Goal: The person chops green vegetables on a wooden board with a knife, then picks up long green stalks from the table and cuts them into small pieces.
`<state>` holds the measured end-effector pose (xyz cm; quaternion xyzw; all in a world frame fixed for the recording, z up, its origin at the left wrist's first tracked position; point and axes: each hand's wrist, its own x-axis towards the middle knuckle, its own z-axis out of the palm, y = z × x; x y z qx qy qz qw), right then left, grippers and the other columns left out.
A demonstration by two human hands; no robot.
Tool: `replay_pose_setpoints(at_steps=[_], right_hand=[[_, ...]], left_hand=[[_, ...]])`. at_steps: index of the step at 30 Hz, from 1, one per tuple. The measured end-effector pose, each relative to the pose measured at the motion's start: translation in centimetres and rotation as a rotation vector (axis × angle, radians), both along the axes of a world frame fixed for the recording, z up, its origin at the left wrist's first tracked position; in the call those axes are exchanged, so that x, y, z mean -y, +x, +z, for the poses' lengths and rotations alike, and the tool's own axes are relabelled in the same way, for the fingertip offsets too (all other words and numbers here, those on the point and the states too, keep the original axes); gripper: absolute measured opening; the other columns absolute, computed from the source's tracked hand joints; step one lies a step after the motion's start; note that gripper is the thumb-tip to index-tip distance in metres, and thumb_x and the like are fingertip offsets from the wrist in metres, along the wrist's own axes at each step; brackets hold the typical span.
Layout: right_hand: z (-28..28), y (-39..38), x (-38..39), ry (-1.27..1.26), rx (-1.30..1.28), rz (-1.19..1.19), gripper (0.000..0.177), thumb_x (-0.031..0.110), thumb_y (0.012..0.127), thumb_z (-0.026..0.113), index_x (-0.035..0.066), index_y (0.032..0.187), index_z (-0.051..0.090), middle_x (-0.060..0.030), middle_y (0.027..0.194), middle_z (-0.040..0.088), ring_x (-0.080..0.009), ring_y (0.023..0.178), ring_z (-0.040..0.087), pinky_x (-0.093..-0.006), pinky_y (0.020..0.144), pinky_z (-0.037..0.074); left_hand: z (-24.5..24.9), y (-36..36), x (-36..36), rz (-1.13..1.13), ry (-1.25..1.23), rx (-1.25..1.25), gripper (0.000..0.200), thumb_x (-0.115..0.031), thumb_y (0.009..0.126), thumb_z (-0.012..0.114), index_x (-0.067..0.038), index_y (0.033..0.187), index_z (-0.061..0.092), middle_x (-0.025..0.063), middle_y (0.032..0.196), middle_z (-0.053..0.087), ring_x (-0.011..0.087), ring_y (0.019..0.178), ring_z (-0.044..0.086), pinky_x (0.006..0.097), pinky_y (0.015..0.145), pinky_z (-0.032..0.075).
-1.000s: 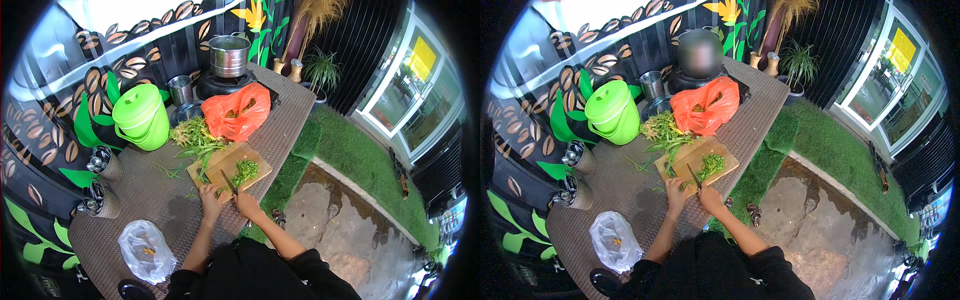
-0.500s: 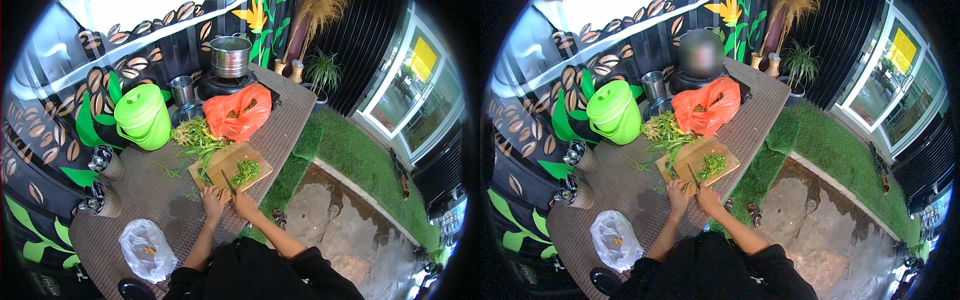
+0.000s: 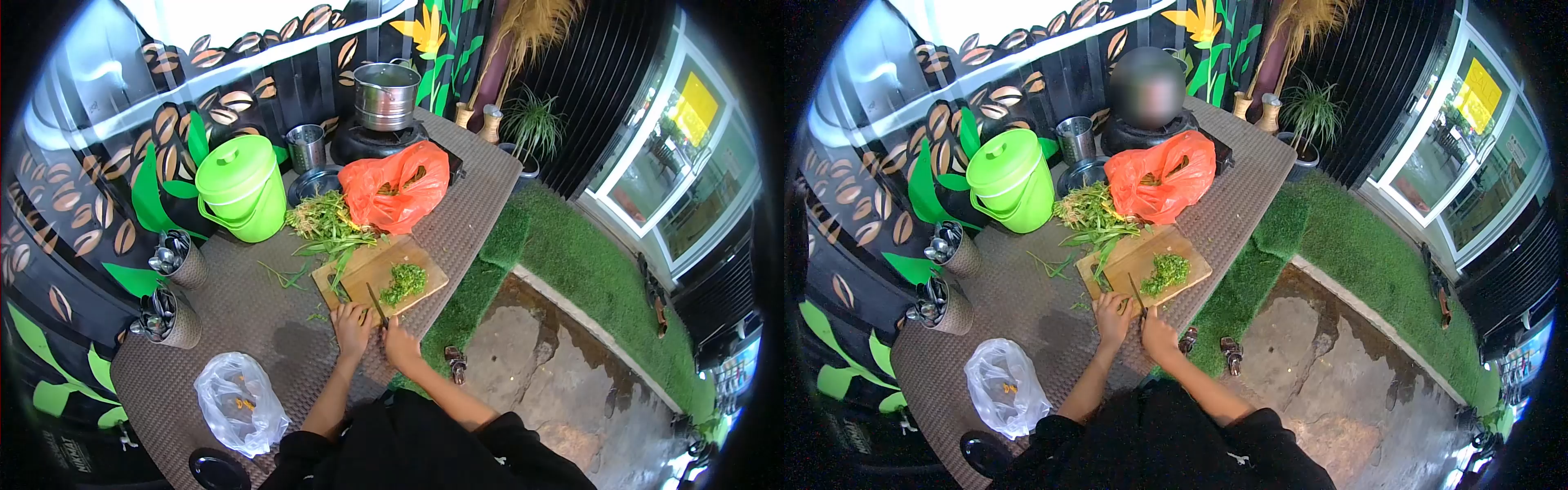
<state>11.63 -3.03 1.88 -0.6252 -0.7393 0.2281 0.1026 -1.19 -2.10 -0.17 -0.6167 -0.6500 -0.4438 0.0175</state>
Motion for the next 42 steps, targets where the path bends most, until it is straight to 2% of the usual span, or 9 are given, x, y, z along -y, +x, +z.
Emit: replay_pose_setpoints(at_steps=[4, 10, 13, 19, 29, 34, 36, 39, 42], right_hand=[[0.8, -0.6, -1.5, -0.128, 0.013, 0.012, 0.030, 0.027, 0.094, 0.043, 0.001, 0.110, 0.039, -0.0275, 0.085, 0.064, -0.0426, 0.080, 0.064, -0.0515, 0.071, 0.051], [1.8, 0.3, -2.2, -0.016, -0.022, 0.088, 0.035, 0.030, 0.094, 0.044, 0.001, 0.111, 0.039, -0.0266, 0.078, 0.064, -0.0465, 0.075, 0.062, -0.0544, 0.070, 0.050], [2.6, -0.3, 0.0, -0.118, 0.037, 0.014, 0.034, 0.029, 0.094, 0.043, 0.002, 0.114, 0.037, -0.0281, 0.088, 0.063, -0.0427, 0.082, 0.063, -0.0512, 0.072, 0.051], [1.2, -0.1, -2.2, -0.123, -0.042, 0.062, 0.035, 0.027, 0.094, 0.045, 0.002, 0.116, 0.036, -0.0281, 0.081, 0.063, -0.0434, 0.076, 0.064, -0.0524, 0.067, 0.051], [0.0, -0.6, -1.2, -0.023, -0.067, 0.050, 0.035, 0.027, 0.094, 0.045, 0.000, 0.114, 0.036, -0.0263, 0.075, 0.063, -0.0446, 0.071, 0.063, -0.0521, 0.062, 0.051], [0.2, 0.7, -2.0, 0.002, -0.148, 0.140, 0.035, 0.027, 0.094, 0.044, 0.001, 0.116, 0.036, -0.0268, 0.075, 0.063, -0.0455, 0.073, 0.062, -0.0526, 0.063, 0.050], [0.6, 0.7, -0.3, -0.038, -0.066, 0.077, 0.033, 0.027, 0.094, 0.044, 0.001, 0.114, 0.037, -0.0283, 0.078, 0.063, -0.0463, 0.076, 0.062, -0.0536, 0.066, 0.050], [1.6, -0.5, 0.2, -0.145, -0.081, 0.006, 0.032, 0.027, 0.094, 0.044, 0.000, 0.110, 0.038, -0.0301, 0.082, 0.062, -0.0471, 0.080, 0.061, -0.0541, 0.068, 0.049], [0.7, -0.5, -1.8, -0.096, -0.108, 0.068, 0.031, 0.026, 0.094, 0.045, -0.001, 0.108, 0.039, -0.0304, 0.082, 0.062, -0.0476, 0.079, 0.061, -0.0542, 0.069, 0.049]], left_hand=[[0.2, 0.1, 0.2, 0.002, -0.015, 0.011, 0.010, -0.015, 0.077, 0.069, -0.007, 0.083, 0.067, 0.0040, 0.083, 0.059, 0.0223, 0.084, 0.054, 0.0361, 0.079, 0.037], [0.1, 0.0, -0.1, 0.008, 0.037, -0.040, 0.010, -0.014, 0.077, 0.068, -0.007, 0.084, 0.067, 0.0033, 0.083, 0.059, 0.0219, 0.085, 0.055, 0.0368, 0.079, 0.037], [0.3, 0.1, -0.1, 0.014, 0.041, -0.046, 0.010, -0.014, 0.076, 0.068, -0.006, 0.083, 0.067, 0.0030, 0.084, 0.060, 0.0218, 0.084, 0.055, 0.0370, 0.079, 0.037], [0.8, 0.1, 0.0, -0.012, 0.045, -0.051, 0.010, -0.012, 0.076, 0.068, -0.005, 0.084, 0.067, 0.0030, 0.086, 0.061, 0.0219, 0.084, 0.055, 0.0378, 0.078, 0.038], [0.8, 0.1, 0.2, -0.032, 0.003, 0.010, 0.023, -0.008, 0.077, 0.067, -0.006, 0.099, 0.066, 0.0047, 0.087, 0.064, 0.0221, 0.084, 0.053, 0.0376, 0.082, 0.039], [0.6, 0.2, 0.2, -0.026, -0.001, 0.019, 0.032, -0.005, 0.076, 0.068, -0.010, 0.107, 0.065, 0.0039, 0.083, 0.063, 0.0222, 0.083, 0.051, 0.0358, 0.081, 0.039], [0.5, 0.3, 0.4, -0.016, 0.016, 0.024, 0.033, -0.004, 0.076, 0.068, -0.010, 0.108, 0.064, 0.0035, 0.080, 0.061, 0.0226, 0.082, 0.051, 0.0353, 0.079, 0.040], [0.3, 0.1, 0.3, -0.040, 0.046, 0.021, 0.033, -0.005, 0.075, 0.069, -0.010, 0.107, 0.065, 0.0036, 0.081, 0.061, 0.0229, 0.082, 0.050, 0.0360, 0.078, 0.040], [0.5, 0.4, 0.5, -0.007, 0.056, -0.031, 0.029, -0.006, 0.074, 0.069, -0.010, 0.103, 0.067, 0.0037, 0.081, 0.062, 0.0225, 0.082, 0.050, 0.0354, 0.077, 0.040]])
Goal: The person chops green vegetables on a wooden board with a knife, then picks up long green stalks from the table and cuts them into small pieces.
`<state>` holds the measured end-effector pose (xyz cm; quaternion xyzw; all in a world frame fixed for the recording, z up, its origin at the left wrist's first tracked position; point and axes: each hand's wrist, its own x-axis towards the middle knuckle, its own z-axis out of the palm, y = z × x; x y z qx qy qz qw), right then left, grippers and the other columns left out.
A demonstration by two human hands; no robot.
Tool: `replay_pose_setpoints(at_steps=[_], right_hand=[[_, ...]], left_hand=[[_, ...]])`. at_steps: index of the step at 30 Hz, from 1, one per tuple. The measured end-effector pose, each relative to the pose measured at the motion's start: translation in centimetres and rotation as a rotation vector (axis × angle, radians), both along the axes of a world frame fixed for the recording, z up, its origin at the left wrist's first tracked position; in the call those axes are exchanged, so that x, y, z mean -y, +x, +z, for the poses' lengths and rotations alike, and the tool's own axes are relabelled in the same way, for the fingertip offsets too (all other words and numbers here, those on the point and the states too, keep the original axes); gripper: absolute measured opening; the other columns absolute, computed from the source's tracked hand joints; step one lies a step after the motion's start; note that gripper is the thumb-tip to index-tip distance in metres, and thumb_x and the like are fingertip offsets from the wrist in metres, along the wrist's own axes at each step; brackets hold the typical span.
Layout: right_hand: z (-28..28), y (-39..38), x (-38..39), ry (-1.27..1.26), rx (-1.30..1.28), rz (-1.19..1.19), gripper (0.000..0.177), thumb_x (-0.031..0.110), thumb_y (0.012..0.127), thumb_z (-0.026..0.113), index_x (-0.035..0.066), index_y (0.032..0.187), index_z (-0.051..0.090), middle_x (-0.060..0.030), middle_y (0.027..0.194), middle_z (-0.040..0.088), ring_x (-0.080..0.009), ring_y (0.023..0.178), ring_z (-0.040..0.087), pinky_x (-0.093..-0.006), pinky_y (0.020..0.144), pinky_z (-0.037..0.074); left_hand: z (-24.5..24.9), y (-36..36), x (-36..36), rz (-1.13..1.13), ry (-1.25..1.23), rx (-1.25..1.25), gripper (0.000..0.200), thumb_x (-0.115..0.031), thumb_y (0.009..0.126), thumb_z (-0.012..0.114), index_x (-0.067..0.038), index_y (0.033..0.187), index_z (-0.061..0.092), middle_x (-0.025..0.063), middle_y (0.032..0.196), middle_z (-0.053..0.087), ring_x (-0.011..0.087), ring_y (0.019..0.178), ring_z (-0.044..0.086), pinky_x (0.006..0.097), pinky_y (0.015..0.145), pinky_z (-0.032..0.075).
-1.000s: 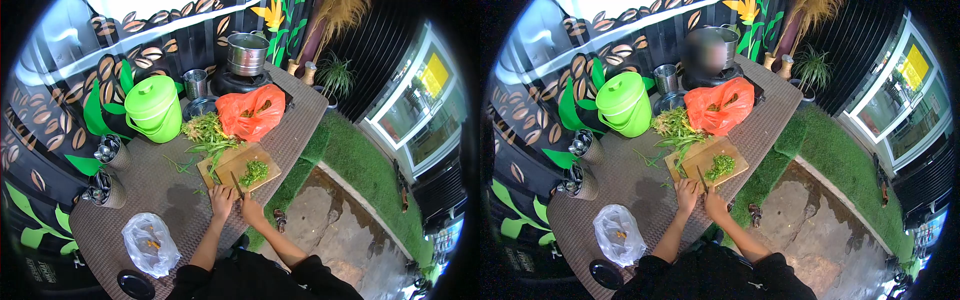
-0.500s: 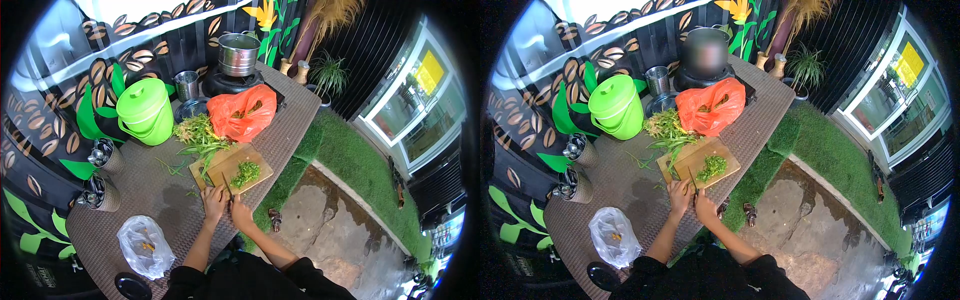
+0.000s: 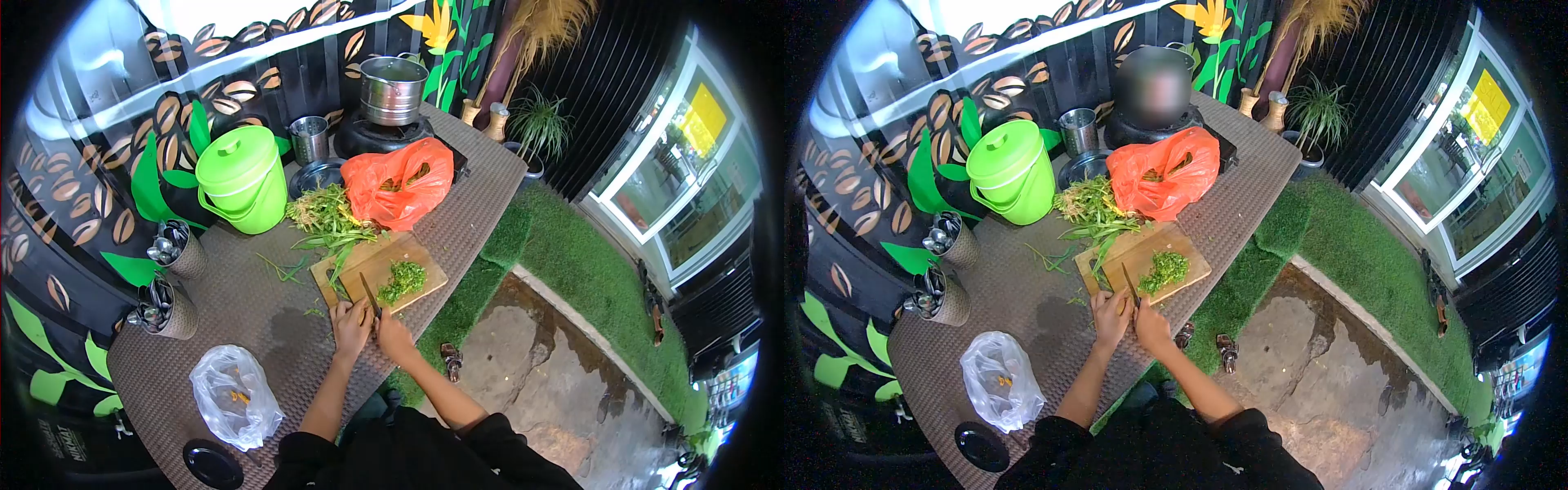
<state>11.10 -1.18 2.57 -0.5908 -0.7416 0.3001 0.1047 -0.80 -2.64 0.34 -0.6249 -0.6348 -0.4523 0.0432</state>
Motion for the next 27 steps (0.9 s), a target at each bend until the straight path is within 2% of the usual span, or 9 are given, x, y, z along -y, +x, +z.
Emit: replay_pose_setpoints(at_steps=[4, 7, 10, 12, 15, 16, 20, 22, 27], right_hand=[[0.4, 1.6, -1.5, 0.034, 0.023, 0.106, 0.032, 0.025, 0.093, 0.045, -0.001, 0.109, 0.039, -0.0291, 0.079, 0.062, -0.0483, 0.076, 0.061, -0.0545, 0.067, 0.049], [0.1, 1.7, 0.6, 0.086, 0.055, 0.093, 0.032, 0.025, 0.093, 0.046, -0.001, 0.110, 0.039, -0.0284, 0.077, 0.063, -0.0480, 0.074, 0.061, -0.0547, 0.067, 0.049], [-0.7, 0.2, 2.5, 0.081, 0.079, -0.037, 0.031, 0.025, 0.093, 0.045, -0.001, 0.110, 0.038, -0.0280, 0.077, 0.063, -0.0466, 0.074, 0.062, -0.0546, 0.067, 0.050], [-0.7, -0.3, 1.6, 0.072, 0.082, -0.040, 0.031, 0.025, 0.093, 0.044, -0.001, 0.110, 0.038, -0.0283, 0.078, 0.063, -0.0464, 0.075, 0.062, -0.0543, 0.067, 0.050], [-0.2, -0.6, -0.4, 0.026, 0.115, 0.004, 0.032, 0.021, 0.093, 0.043, -0.001, 0.115, 0.037, -0.0270, 0.081, 0.064, -0.0432, 0.077, 0.064, -0.0514, 0.067, 0.052], [-0.1, -0.3, -0.7, -0.005, 0.150, 0.053, 0.035, 0.018, 0.092, 0.042, -0.002, 0.119, 0.035, -0.0253, 0.082, 0.065, -0.0403, 0.078, 0.065, -0.0486, 0.068, 0.053], [-0.5, -0.1, 1.7, 0.120, 0.134, 0.005, 0.031, 0.018, 0.091, 0.042, -0.001, 0.115, 0.038, -0.0254, 0.083, 0.064, -0.0401, 0.078, 0.066, -0.0480, 0.066, 0.054], [-0.8, -0.7, 2.7, 0.019, 0.143, -0.075, 0.035, 0.028, 0.094, 0.043, -0.001, 0.114, 0.037, -0.0276, 0.083, 0.063, -0.0441, 0.077, 0.063, -0.0517, 0.065, 0.051], [-1.0, -0.9, 0.2, 0.030, 0.093, -0.025, 0.033, 0.022, 0.092, 0.043, -0.001, 0.116, 0.037, -0.0276, 0.085, 0.063, -0.0442, 0.079, 0.064, -0.0521, 0.068, 0.051]], left_hand=[[-0.2, -0.1, 0.0, 0.052, 0.002, -0.050, 0.025, -0.009, 0.072, 0.070, -0.009, 0.097, 0.068, 0.0055, 0.077, 0.064, 0.0228, 0.083, 0.052, 0.0365, 0.079, 0.040], [-0.7, -0.5, -0.2, 0.039, -0.002, 0.047, 0.024, -0.009, 0.072, 0.071, -0.011, 0.096, 0.069, 0.0046, 0.075, 0.064, 0.0228, 0.086, 0.051, 0.0376, 0.083, 0.038], [0.3, -0.6, 0.1, 0.024, -0.075, 0.126, 0.022, -0.010, 0.072, 0.071, -0.010, 0.093, 0.069, 0.0040, 0.083, 0.064, 0.0233, 0.092, 0.050, 0.0394, 0.087, 0.035], [0.7, -0.6, -0.1, 0.067, -0.038, 0.112, 0.017, -0.011, 0.072, 0.072, -0.009, 0.089, 0.068, 0.0030, 0.092, 0.063, 0.0240, 0.094, 0.048, 0.0408, 0.089, 0.033], [0.5, -0.8, -0.1, 0.086, -0.076, 0.205, 0.013, -0.011, 0.071, 0.074, -0.008, 0.083, 0.069, 0.0026, 0.096, 0.061, 0.0241, 0.095, 0.048, 0.0392, 0.090, 0.032], [0.5, -0.8, -0.1, 0.077, -0.078, 0.203, 0.013, -0.011, 0.071, 0.074, -0.008, 0.083, 0.069, 0.0026, 0.096, 0.061, 0.0241, 0.095, 0.048, 0.0392, 0.090, 0.032], [-0.1, -0.8, -0.1, 0.049, -0.056, 0.159, 0.011, -0.012, 0.072, 0.072, -0.006, 0.078, 0.067, 0.0026, 0.090, 0.062, 0.0243, 0.094, 0.050, 0.0408, 0.088, 0.033], [0.0, -0.7, -0.2, 0.050, -0.020, 0.125, 0.010, -0.012, 0.072, 0.072, -0.005, 0.078, 0.067, 0.0026, 0.087, 0.062, 0.0242, 0.093, 0.050, 0.0408, 0.088, 0.033], [0.4, -0.8, -0.2, 0.023, -0.004, 0.120, 0.009, -0.012, 0.071, 0.071, -0.006, 0.077, 0.068, 0.0018, 0.085, 0.063, 0.0234, 0.090, 0.052, 0.0388, 0.085, 0.035]])
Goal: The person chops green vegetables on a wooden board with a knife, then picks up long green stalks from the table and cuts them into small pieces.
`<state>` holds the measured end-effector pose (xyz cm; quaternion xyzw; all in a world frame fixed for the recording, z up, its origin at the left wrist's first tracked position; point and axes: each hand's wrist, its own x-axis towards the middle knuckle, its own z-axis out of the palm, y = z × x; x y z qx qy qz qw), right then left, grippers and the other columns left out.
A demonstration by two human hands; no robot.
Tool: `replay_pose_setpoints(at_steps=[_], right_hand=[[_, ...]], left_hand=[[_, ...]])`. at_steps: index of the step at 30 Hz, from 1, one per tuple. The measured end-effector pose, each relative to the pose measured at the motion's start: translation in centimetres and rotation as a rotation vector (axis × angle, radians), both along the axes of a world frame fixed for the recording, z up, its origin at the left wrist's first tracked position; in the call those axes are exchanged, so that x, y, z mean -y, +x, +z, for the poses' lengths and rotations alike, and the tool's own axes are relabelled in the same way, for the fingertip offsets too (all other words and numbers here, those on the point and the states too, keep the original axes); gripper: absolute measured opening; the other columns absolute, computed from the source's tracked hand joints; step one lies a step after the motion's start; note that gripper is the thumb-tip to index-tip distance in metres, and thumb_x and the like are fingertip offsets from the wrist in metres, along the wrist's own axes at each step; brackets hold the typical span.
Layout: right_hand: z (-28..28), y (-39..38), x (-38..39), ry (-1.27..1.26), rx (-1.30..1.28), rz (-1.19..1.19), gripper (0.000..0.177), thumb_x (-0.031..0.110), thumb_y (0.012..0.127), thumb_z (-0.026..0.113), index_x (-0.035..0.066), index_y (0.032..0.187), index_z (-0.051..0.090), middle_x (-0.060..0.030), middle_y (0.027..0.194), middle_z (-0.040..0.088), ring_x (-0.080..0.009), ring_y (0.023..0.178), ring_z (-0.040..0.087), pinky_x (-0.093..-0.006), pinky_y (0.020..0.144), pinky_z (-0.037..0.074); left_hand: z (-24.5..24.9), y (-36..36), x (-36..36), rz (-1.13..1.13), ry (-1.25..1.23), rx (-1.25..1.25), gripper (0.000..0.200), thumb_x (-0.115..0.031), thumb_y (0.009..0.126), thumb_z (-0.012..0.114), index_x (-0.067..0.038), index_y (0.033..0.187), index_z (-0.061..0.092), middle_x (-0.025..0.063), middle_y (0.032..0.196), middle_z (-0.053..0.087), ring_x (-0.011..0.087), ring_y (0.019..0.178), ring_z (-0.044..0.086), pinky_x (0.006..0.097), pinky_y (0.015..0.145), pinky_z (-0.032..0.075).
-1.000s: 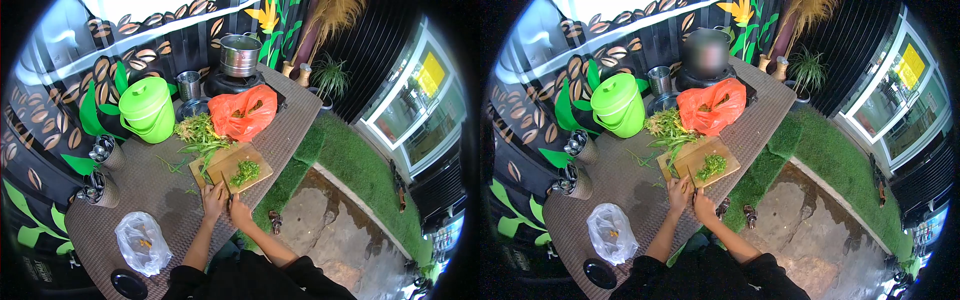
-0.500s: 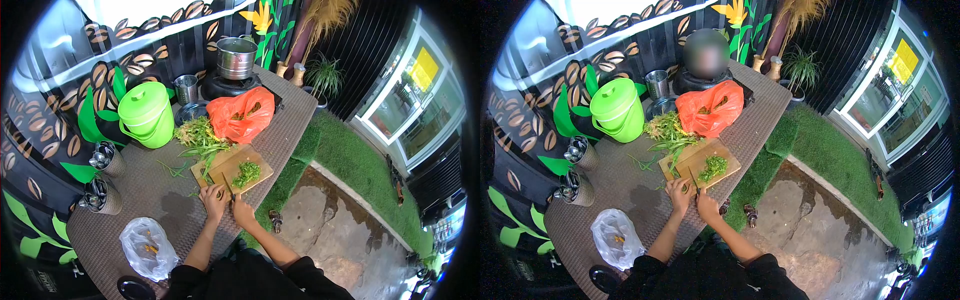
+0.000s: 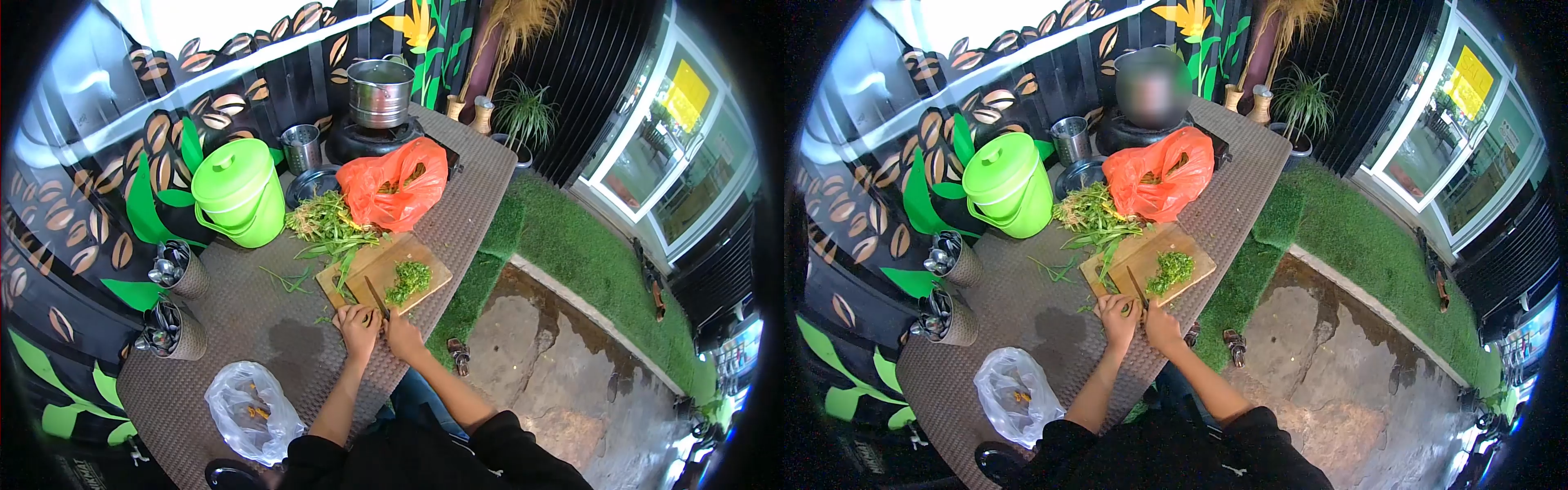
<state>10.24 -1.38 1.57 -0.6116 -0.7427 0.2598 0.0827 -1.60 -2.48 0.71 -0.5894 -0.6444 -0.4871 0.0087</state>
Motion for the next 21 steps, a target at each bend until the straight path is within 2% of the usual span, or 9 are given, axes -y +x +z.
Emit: replay_pose_setpoints(at_steps=[2, 5, 7, 12, 14, 17, 21], right_hand=[[0.7, 0.4, -0.1, -0.026, -0.022, 0.017, 0.032, 0.018, 0.090, 0.043, -0.001, 0.116, 0.038, -0.0273, 0.087, 0.064, -0.0426, 0.080, 0.065, -0.0524, 0.071, 0.052], [0.5, 0.1, 1.5, -0.005, -0.010, 0.026, 0.033, 0.021, 0.092, 0.042, -0.001, 0.116, 0.038, -0.0279, 0.086, 0.064, -0.0433, 0.078, 0.065, -0.0525, 0.070, 0.052], [-0.3, -1.0, 2.7, -0.076, -0.018, -0.132, 0.034, 0.030, 0.095, 0.042, 0.001, 0.112, 0.038, -0.0285, 0.079, 0.063, -0.0457, 0.078, 0.063, -0.0536, 0.067, 0.050], [0.3, -0.7, 0.6, -0.053, -0.091, -0.074, 0.035, 0.029, 0.094, 0.043, 0.001, 0.113, 0.036, -0.0290, 0.078, 0.063, -0.0467, 0.077, 0.062, -0.0559, 0.069, 0.049], [0.7, -0.3, 0.4, -0.005, -0.067, -0.023, 0.036, 0.028, 0.093, 0.045, -0.001, 0.114, 0.038, -0.0274, 0.079, 0.064, -0.0447, 0.075, 0.064, -0.0512, 0.067, 0.052], [0.8, -1.2, 2.8, -0.029, -0.051, -0.125, 0.036, 0.029, 0.093, 0.045, 0.000, 0.112, 0.038, -0.0269, 0.077, 0.064, -0.0442, 0.073, 0.064, -0.0508, 0.066, 0.052], [1.0, -1.6, 2.8, 0.003, -0.006, -0.134, 0.033, 0.028, 0.093, 0.045, 0.001, 0.111, 0.039, -0.0259, 0.070, 0.063, -0.0428, 0.068, 0.064, -0.0514, 0.062, 0.052]], left_hand=[[0.4, 0.1, 0.1, 0.009, -0.008, -0.010, 0.008, -0.012, 0.071, 0.071, -0.006, 0.077, 0.068, 0.0020, 0.085, 0.063, 0.0236, 0.090, 0.052, 0.0384, 0.085, 0.035], [0.2, 0.0, 0.0, 0.000, -0.015, 0.014, 0.009, -0.012, 0.072, 0.071, -0.006, 0.077, 0.068, 0.0020, 0.085, 0.063, 0.0234, 0.090, 0.052, 0.0389, 0.085, 0.035], [0.0, 0.0, -0.2, 0.003, -0.006, 0.003, 0.009, -0.012, 0.072, 0.071, -0.006, 0.078, 0.068, 0.0019, 0.085, 0.063, 0.0231, 0.090, 0.052, 0.0393, 0.086, 0.034], [-0.3, 0.1, 0.0, -0.002, -0.037, 0.011, 0.008, -0.012, 0.074, 0.070, -0.006, 0.079, 0.068, 0.0022, 0.085, 0.063, 0.0227, 0.091, 0.052, 0.0400, 0.087, 0.032], [-0.1, 0.0, -0.1, -0.005, -0.034, 0.012, 0.008, -0.012, 0.075, 0.070, -0.005, 0.079, 0.068, 0.0025, 0.085, 0.063, 0.0227, 0.091, 0.052, 0.0401, 0.088, 0.031], [-0.5, -0.3, -0.1, -0.020, -0.035, 0.003, 0.010, -0.013, 0.077, 0.069, -0.004, 0.081, 0.068, 0.0037, 0.087, 0.063, 0.0225, 0.092, 0.052, 0.0404, 0.087, 0.031], [-0.5, -0.3, 0.2, -0.020, -0.050, -0.022, 0.010, -0.013, 0.078, 0.069, -0.004, 0.084, 0.068, 0.0046, 0.089, 0.062, 0.0221, 0.091, 0.052, 0.0388, 0.087, 0.031]])
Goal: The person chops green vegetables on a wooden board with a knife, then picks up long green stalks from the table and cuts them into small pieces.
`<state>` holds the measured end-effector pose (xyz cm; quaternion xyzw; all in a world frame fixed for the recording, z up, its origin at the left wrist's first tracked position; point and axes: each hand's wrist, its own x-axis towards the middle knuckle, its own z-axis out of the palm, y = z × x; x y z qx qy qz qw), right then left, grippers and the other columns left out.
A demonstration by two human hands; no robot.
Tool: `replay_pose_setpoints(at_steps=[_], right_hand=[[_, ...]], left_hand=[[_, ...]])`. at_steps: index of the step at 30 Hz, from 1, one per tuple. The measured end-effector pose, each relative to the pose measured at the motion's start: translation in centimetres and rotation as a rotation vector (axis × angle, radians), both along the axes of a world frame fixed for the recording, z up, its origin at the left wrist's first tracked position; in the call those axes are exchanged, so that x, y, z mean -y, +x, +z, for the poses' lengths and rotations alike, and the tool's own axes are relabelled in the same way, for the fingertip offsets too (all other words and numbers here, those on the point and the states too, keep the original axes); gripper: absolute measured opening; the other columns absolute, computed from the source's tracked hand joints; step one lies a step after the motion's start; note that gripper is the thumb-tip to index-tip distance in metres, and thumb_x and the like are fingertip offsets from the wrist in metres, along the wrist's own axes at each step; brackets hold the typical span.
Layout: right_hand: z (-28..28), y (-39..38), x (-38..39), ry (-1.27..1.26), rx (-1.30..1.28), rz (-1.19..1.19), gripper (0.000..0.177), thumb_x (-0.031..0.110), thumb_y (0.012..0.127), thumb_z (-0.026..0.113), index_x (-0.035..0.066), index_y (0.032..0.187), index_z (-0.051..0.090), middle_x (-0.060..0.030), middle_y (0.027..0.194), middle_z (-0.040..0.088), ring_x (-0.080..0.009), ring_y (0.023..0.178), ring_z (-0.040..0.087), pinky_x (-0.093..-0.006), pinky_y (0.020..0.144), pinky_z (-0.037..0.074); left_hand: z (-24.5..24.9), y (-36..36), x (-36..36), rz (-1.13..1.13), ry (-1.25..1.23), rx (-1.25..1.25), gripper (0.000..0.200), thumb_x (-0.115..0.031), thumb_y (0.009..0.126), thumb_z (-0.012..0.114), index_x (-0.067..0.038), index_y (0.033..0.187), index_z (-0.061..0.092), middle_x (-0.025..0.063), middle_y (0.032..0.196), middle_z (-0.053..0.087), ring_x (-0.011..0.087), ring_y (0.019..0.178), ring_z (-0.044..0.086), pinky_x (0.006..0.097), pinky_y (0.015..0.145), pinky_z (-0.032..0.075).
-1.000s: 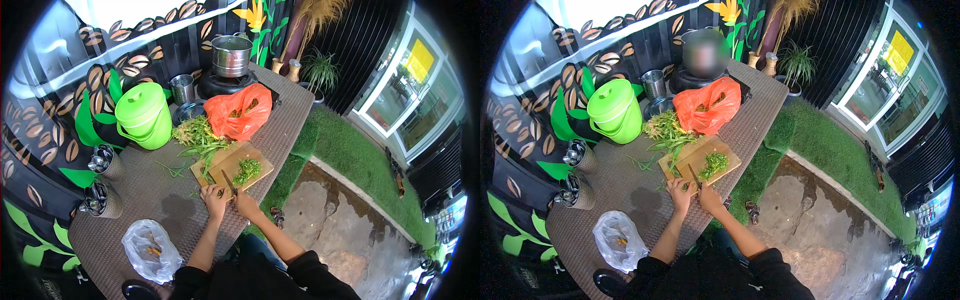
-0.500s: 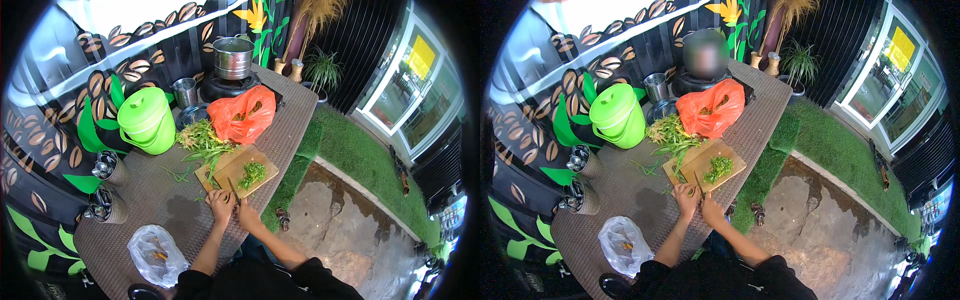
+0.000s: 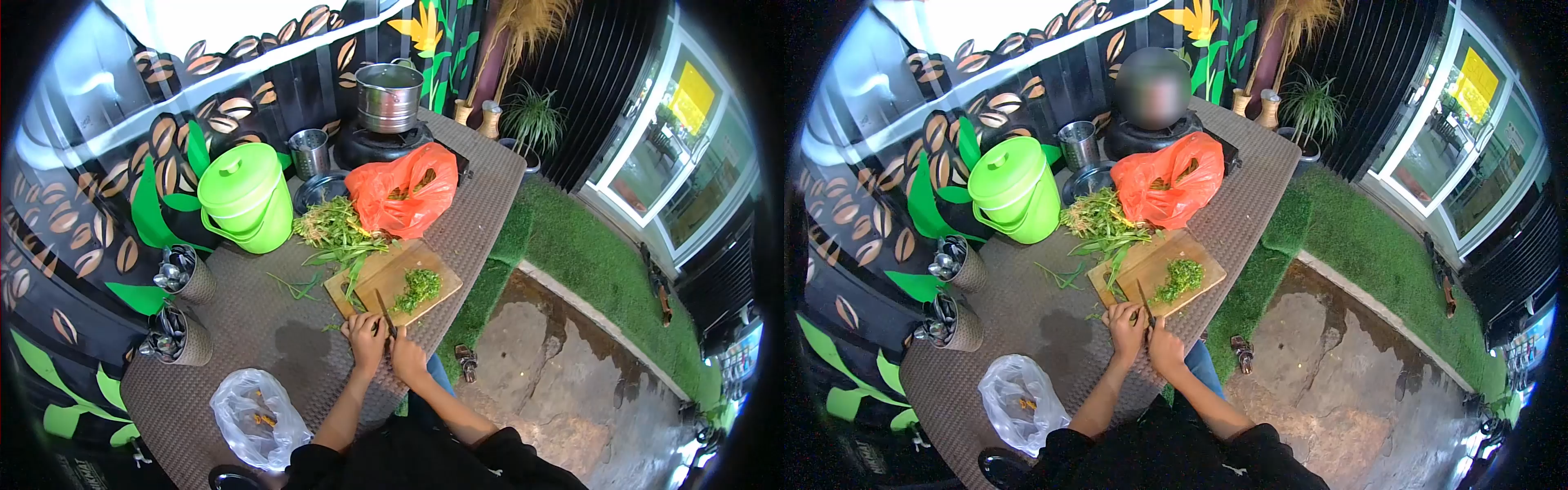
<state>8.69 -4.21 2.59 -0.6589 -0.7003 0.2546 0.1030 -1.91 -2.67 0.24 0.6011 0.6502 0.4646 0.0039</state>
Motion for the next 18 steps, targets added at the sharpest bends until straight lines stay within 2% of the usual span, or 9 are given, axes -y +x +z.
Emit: replay_pose_setpoints(at_steps=[3, 4, 6, 8, 12, 15, 18], right_hand=[[-0.3, 0.5, -1.2, 0.067, 0.006, -0.033, 0.032, 0.028, 0.093, 0.045, 0.001, 0.111, 0.039, -0.0253, 0.068, 0.063, -0.0421, 0.066, 0.064, -0.0511, 0.060, 0.051], [-0.2, 0.8, -1.3, 0.086, -0.059, -0.046, 0.028, 0.027, 0.094, 0.045, 0.001, 0.104, 0.039, -0.0274, 0.068, 0.061, -0.0452, 0.066, 0.062, -0.0537, 0.059, 0.049], [0.2, 1.2, -1.3, 0.089, -0.104, -0.043, 0.028, 0.026, 0.094, 0.045, 0.001, 0.104, 0.039, -0.0285, 0.068, 0.061, -0.0463, 0.066, 0.061, -0.0545, 0.060, 0.049], [0.7, 1.2, -1.0, 0.091, -0.147, -0.038, 0.029, 0.026, 0.094, 0.045, 0.000, 0.104, 0.039, -0.0296, 0.068, 0.060, -0.0473, 0.067, 0.060, -0.0553, 0.060, 0.048], [0.8, 1.0, -0.3, 0.068, -0.222, -0.043, 0.029, 0.026, 0.094, 0.045, -0.001, 0.102, 0.039, -0.0323, 0.070, 0.059, -0.0493, 0.068, 0.059, -0.0573, 0.062, 0.047], [0.6, 1.1, -0.2, 0.069, -0.218, -0.055, 0.031, 0.027, 0.094, 0.044, -0.001, 0.104, 0.039, -0.0314, 0.070, 0.059, -0.0492, 0.067, 0.059, -0.0573, 0.061, 0.047], [0.3, 1.4, -0.3, 0.075, -0.209, -0.014, 0.033, 0.029, 0.095, 0.043, -0.001, 0.108, 0.038, -0.0300, 0.069, 0.060, -0.0488, 0.066, 0.059, -0.0568, 0.060, 0.048]], left_hand=[[0.2, 0.1, -0.1, -0.002, 0.024, -0.015, 0.009, -0.012, 0.078, 0.070, -0.006, 0.083, 0.068, 0.0032, 0.089, 0.062, 0.0216, 0.089, 0.052, 0.0377, 0.084, 0.030], [0.2, 0.2, -0.1, 0.022, 0.020, -0.031, 0.009, -0.013, 0.077, 0.071, -0.006, 0.082, 0.069, 0.0024, 0.087, 0.063, 0.0216, 0.088, 0.052, 0.0379, 0.084, 0.030], [0.7, 0.4, -0.4, 0.045, 0.020, -0.048, 0.009, -0.013, 0.076, 0.071, -0.007, 0.081, 0.069, 0.0017, 0.086, 0.064, 0.0215, 0.088, 0.052, 0.0381, 0.083, 0.029], [1.8, 0.7, -0.7, 0.105, -0.102, 0.022, 0.009, -0.016, 0.075, 0.072, -0.009, 0.079, 0.069, -0.0002, 0.083, 0.064, 0.0209, 0.088, 0.051, 0.0386, 0.081, 0.031], [1.8, 0.2, -2.2, 0.088, -0.157, 0.015, 0.006, -0.015, 0.075, 0.070, -0.010, 0.079, 0.069, 0.0001, 0.081, 0.064, 0.0218, 0.089, 0.050, 0.0385, 0.080, 0.031], [1.3, -0.9, -3.0, 0.009, -0.102, 0.046, 0.009, -0.013, 0.077, 0.067, -0.010, 0.086, 0.069, 0.0021, 0.086, 0.064, 0.0236, 0.092, 0.051, 0.0392, 0.082, 0.032], [1.6, -2.7, -4.1, 0.011, -0.010, -0.054, 0.024, -0.006, 0.076, 0.067, -0.010, 0.100, 0.066, 0.0058, 0.100, 0.062, 0.0269, 0.097, 0.050, 0.0402, 0.087, 0.033]])
